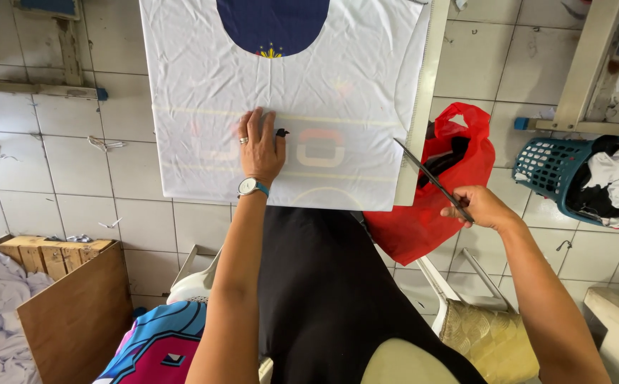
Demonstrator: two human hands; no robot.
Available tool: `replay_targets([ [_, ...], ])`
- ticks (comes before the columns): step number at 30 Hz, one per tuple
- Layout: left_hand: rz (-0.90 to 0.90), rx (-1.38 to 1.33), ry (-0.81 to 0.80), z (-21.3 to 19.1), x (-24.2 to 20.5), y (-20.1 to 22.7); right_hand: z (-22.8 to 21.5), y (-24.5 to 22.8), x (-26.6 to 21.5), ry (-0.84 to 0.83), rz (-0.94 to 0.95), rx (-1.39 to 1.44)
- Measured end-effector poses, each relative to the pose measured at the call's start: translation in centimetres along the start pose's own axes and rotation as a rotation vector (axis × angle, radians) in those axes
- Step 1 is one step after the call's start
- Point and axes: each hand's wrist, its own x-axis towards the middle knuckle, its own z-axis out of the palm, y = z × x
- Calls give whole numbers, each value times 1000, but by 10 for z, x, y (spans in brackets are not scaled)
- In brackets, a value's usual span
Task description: The person uses shears to cut a white t-shirt laid flat on a table. They trim the edges and sleeves of the garment, following a marked outline, and remove the excess fabric pieces.
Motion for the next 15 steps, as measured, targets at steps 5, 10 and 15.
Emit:
replay_targets([
  [5,-10,6,-2,-2,1,2,9,-34,-4,-1,-22,-21],
  [10,-6,15,10,2,0,0,14,-50,13,21,-92,-87],
  [15,-18,29,5,5,-3,-1,24,-53,12,28,-107,8],
])
